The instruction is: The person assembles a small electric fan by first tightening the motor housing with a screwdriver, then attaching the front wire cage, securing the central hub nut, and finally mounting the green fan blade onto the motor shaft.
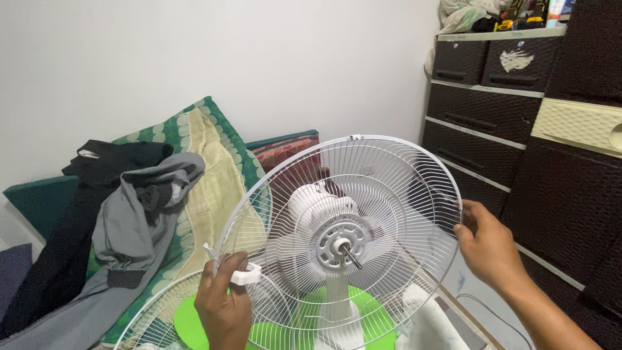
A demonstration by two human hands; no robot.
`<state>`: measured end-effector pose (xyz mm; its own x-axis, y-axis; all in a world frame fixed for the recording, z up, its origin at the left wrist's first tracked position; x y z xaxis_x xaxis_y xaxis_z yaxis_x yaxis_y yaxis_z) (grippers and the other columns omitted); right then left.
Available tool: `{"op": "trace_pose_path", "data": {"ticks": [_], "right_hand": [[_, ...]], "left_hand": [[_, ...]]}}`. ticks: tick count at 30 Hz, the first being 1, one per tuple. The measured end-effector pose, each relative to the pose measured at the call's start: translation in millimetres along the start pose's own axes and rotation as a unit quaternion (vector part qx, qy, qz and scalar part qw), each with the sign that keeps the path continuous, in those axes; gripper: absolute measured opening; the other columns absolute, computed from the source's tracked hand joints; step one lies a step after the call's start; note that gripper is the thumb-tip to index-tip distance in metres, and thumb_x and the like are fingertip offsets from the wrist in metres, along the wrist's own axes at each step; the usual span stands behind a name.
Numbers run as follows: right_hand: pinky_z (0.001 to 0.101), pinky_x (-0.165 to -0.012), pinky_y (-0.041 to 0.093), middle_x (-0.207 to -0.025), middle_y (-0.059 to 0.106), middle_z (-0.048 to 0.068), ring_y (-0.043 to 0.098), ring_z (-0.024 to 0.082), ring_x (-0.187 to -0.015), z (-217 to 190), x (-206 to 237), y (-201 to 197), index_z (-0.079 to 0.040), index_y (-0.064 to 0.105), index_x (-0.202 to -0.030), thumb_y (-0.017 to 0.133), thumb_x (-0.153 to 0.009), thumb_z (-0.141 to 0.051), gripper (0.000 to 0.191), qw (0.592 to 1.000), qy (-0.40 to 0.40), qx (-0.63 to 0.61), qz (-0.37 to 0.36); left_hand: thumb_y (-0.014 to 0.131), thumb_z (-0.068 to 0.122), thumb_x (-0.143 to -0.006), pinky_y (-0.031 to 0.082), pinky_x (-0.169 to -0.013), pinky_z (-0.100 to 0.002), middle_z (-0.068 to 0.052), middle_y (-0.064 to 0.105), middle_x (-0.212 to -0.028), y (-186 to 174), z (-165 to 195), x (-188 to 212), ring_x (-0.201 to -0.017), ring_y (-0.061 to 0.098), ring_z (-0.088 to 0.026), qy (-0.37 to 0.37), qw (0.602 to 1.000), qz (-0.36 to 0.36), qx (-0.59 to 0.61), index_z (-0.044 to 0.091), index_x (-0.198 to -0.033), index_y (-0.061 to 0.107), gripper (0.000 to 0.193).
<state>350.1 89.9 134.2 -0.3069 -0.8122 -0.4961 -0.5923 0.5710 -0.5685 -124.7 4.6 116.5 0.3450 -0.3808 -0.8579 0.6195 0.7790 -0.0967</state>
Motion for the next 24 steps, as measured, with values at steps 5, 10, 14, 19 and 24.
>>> {"op": "trace_pose_path", "data": {"ticks": [5, 10, 14, 19, 24], "right_hand": [[0.0446, -0.091, 0.056, -0.119, 0.071, 0.019, 0.072, 0.030, -0.103, -19, 2, -6, -0.004, 0.057, -0.141, 0.061, -0.094, -0.012, 0.048, 1.000, -0.001, 0.013, 0.001], [0.0438, -0.087, 0.057, -0.122, 0.067, 0.017, 0.070, 0.027, -0.100, -34, 4, -13, -0.006, 0.054, -0.145, 0.059, -0.095, -0.013, 0.051, 0.999, 0.021, 0.023, -0.011], [0.0431, -0.088, 0.056, -0.122, 0.066, 0.017, 0.068, 0.027, -0.100, -42, 3, -16, -0.007, 0.054, -0.146, 0.062, -0.093, -0.013, 0.054, 1.000, 0.003, 0.028, -0.002], [0.0432, -0.089, 0.056, -0.121, 0.066, 0.017, 0.067, 0.028, -0.101, -40, -1, -16, -0.008, 0.053, -0.148, 0.065, -0.091, -0.015, 0.059, 0.999, -0.004, 0.045, 0.003], [0.0441, -0.091, 0.055, -0.124, 0.065, 0.016, 0.068, 0.029, -0.104, -35, -5, -11, -0.013, 0.051, -0.150, 0.066, -0.089, -0.014, 0.063, 0.999, 0.001, 0.038, 0.000]], "left_hand": [[0.073, -0.002, -0.085, 0.055, -0.080, -0.036, -0.013, 0.070, -0.102, -1, -10, 2, -0.095, 0.071, -0.028, -0.036, 0.999, 0.004, 0.011, 0.008, -0.108, 0.074, 0.025], [0.069, -0.006, -0.084, 0.057, -0.080, -0.034, -0.013, 0.072, -0.103, 0, -16, 6, -0.095, 0.073, -0.024, -0.057, 0.998, 0.010, 0.036, 0.006, -0.108, 0.073, 0.027], [0.071, -0.005, -0.085, 0.056, -0.078, -0.034, -0.013, 0.071, -0.102, 1, -16, 8, -0.093, 0.073, -0.024, -0.061, 0.997, 0.014, 0.044, 0.006, -0.107, 0.074, 0.024], [0.075, -0.001, -0.085, 0.055, -0.080, -0.036, -0.014, 0.071, -0.102, 0, -6, 9, -0.094, 0.071, -0.027, -0.028, 0.999, 0.023, 0.020, 0.007, -0.107, 0.074, 0.023], [0.074, -0.001, -0.085, 0.056, -0.081, -0.036, -0.014, 0.071, -0.102, 2, -5, 10, -0.095, 0.072, -0.028, -0.032, 0.999, 0.023, 0.032, 0.008, -0.108, 0.074, 0.024]]}}
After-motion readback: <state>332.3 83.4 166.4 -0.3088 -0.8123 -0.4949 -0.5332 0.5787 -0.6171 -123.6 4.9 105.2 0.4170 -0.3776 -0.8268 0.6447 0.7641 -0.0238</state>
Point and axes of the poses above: each hand's wrist, its own x-axis away from the middle knuckle, its own y-axis out of the palm, z = x × y, the point moved 10 cm from there along -x, towards the middle knuckle
